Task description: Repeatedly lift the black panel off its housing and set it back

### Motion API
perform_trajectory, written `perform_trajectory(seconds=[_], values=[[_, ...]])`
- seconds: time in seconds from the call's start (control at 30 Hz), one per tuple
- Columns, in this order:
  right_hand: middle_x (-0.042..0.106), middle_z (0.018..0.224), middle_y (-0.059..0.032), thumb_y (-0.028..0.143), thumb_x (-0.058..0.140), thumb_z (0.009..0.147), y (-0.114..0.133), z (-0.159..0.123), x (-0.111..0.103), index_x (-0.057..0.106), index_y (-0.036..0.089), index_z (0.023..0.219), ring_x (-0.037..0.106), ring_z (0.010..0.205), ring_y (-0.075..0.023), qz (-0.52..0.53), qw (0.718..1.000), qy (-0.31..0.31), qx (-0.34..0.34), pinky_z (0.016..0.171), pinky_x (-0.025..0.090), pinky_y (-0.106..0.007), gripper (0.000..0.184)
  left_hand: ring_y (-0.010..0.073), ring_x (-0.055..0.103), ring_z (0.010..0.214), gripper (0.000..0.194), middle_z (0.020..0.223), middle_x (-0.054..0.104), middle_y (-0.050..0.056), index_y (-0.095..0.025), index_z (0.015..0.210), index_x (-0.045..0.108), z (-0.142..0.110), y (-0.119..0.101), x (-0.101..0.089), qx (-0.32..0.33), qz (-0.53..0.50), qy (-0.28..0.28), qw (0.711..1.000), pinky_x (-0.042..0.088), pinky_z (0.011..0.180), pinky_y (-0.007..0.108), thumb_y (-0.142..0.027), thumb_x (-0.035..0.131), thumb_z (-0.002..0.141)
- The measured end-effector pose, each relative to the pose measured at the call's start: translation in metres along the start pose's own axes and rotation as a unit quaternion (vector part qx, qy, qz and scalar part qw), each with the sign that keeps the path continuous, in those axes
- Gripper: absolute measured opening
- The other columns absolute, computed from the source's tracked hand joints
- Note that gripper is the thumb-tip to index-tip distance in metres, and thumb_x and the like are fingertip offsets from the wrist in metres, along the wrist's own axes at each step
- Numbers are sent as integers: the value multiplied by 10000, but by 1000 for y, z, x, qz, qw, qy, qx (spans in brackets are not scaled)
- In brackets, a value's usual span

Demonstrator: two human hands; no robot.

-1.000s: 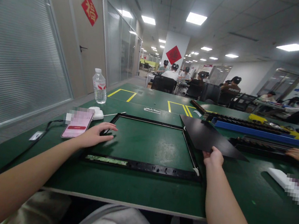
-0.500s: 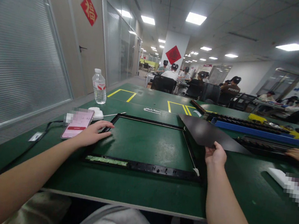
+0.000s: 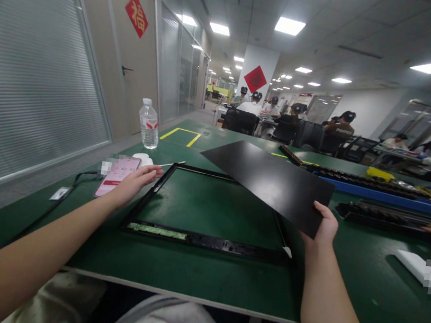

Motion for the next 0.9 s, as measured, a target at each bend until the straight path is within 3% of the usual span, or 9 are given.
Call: perform_trajectory(seconds=[0.17,0.4,0.53,0.7,0.9], values=[[730,941,-89,202,607,752,-8,9,-1,700,143,964,693,773,-244,15,997,66,48,736,614,-406,239,262,633,1182,445,1238,699,136,-172,1167,649,0,11,4,-66,-129,19,989,431,1078,423,-448,650,819],[735,854,-58,215,638,754,-13,6,-1,712,167,931,691,704,-236,-22,994,71,84,792,609,-431,198,250,709,1013,378,1072,762,119,-153,1169,672,-11,2,21,-125,-231,119,958,541,928,410,-364,593,866],[723,786,-41,187,651,748,-14,8,-4,699,168,888,681,657,-217,-37,996,45,74,763,614,-385,148,250,722,950,369,997,774,118,-131,1144,690,-11,-3,19,-111,-230,118,960,557,873,387,-280,658,808],[724,778,-46,191,668,758,-23,7,-2,690,168,890,675,632,-218,-93,991,28,92,679,616,-368,137,271,714,977,441,1067,766,117,-128,1154,710,-13,-11,19,-87,-217,123,965,553,839,362,-255,714,732],[720,769,-76,216,657,789,-46,-7,8,684,154,986,692,667,-256,-164,964,82,192,643,605,-417,208,274,715,888,505,1033,771,64,-185,1201,706,-8,-13,7,-73,-203,60,975,550,677,321,-306,691,711]])
Point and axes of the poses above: each hand's wrist, its own z-axis towards the middle knuckle, its own x-axis out of the palm, y = z × x, the point moved 7 cm from there along z, towards the middle knuckle
